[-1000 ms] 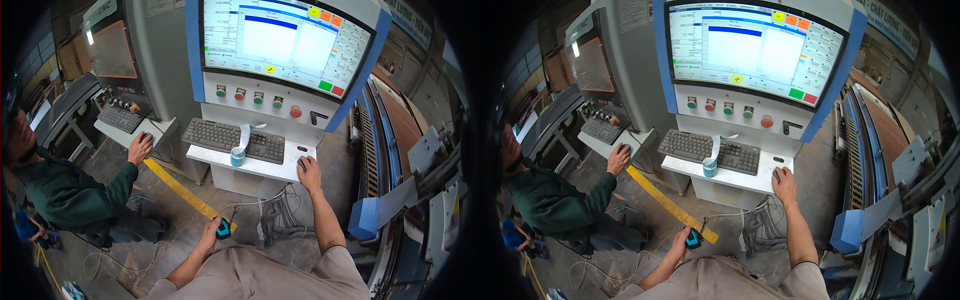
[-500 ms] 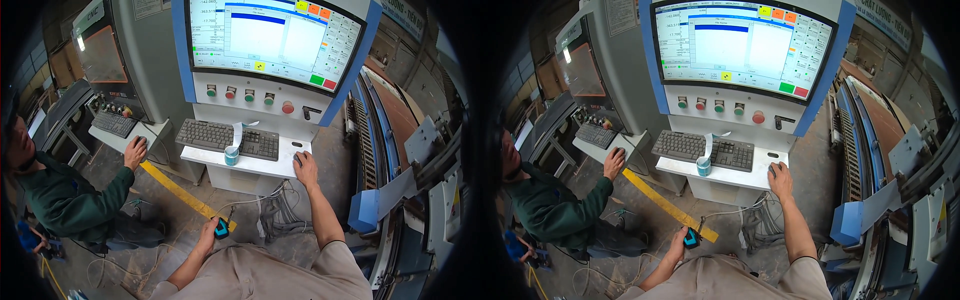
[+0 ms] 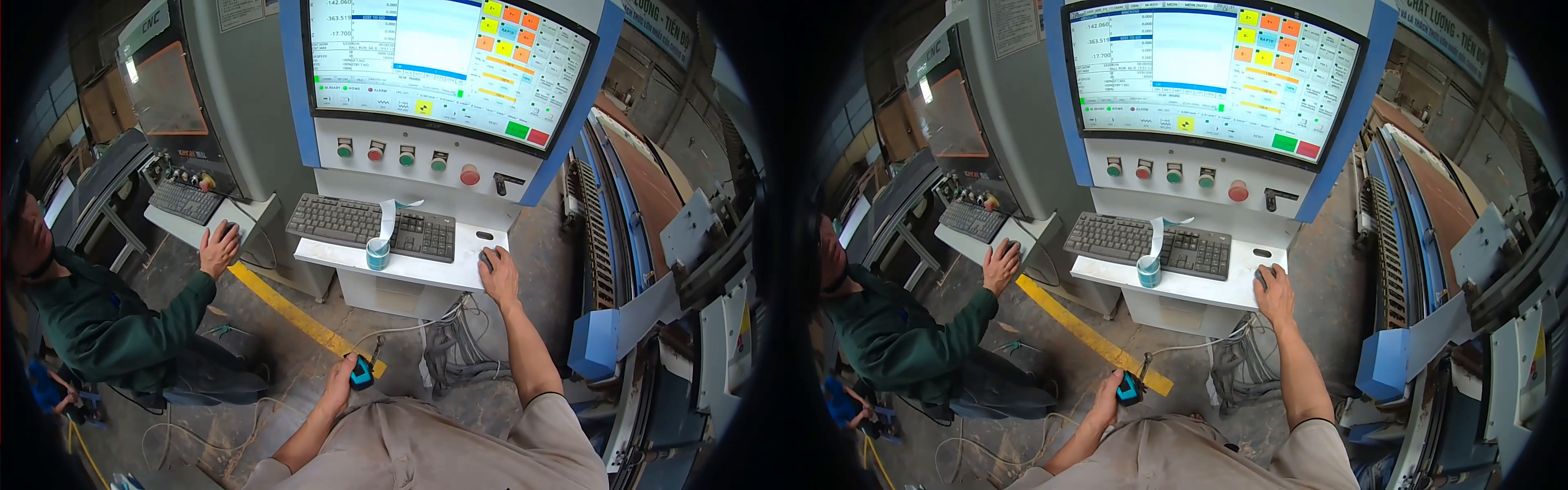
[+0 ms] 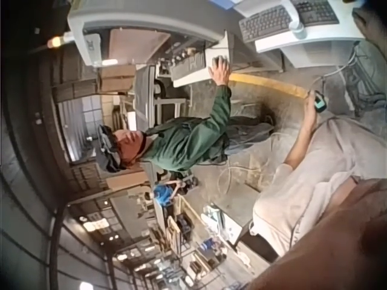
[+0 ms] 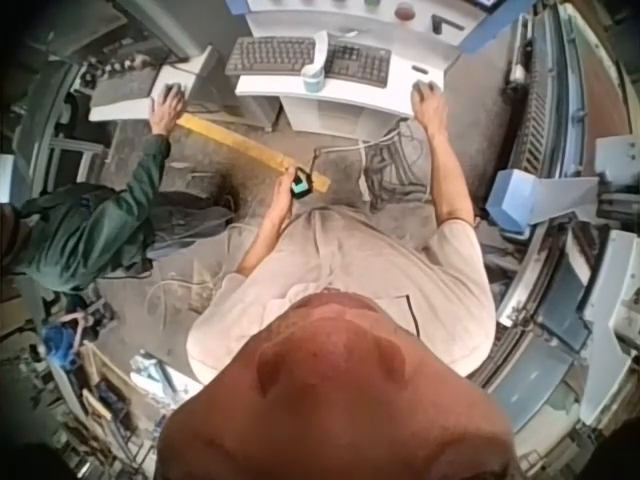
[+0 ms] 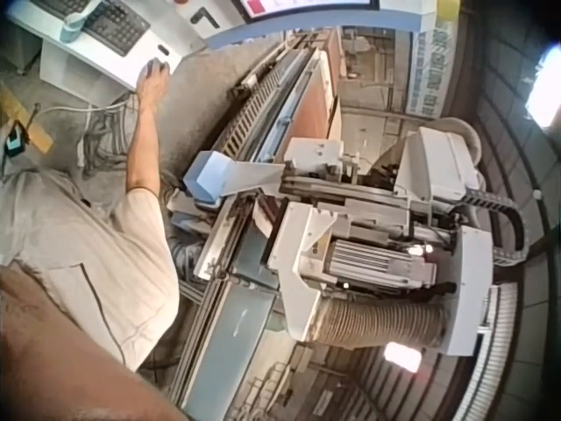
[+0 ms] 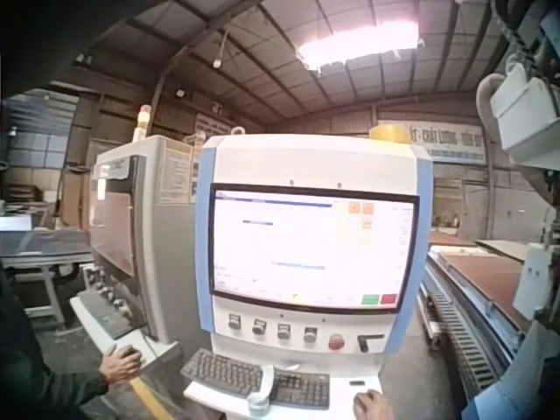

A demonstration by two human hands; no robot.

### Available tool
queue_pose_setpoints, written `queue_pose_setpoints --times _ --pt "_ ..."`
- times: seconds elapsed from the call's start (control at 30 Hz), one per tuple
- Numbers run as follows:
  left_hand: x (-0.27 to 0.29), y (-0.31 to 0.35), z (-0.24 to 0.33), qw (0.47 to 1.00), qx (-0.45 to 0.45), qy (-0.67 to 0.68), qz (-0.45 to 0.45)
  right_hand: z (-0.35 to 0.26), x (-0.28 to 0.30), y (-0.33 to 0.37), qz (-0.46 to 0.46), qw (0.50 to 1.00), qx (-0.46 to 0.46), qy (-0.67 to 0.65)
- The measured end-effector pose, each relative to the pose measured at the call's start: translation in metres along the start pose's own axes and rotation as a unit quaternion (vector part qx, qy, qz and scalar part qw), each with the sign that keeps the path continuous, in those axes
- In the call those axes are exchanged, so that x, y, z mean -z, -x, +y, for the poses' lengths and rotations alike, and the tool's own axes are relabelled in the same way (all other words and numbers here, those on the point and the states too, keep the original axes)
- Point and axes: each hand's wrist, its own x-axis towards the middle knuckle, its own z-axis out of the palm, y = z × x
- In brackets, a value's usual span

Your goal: Operating a computerized control station for factory machinery, including using a mouse and interacting with a colleague.

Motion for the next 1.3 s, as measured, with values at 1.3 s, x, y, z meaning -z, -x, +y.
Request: queue_pose_setpoints --times 1.3 --pt "0.000 -0.005 -0.010 0.998 -0.016 -0.065 0.003 0.000 0.000 -0.002 -0.012 0.999 0.028 -0.013"
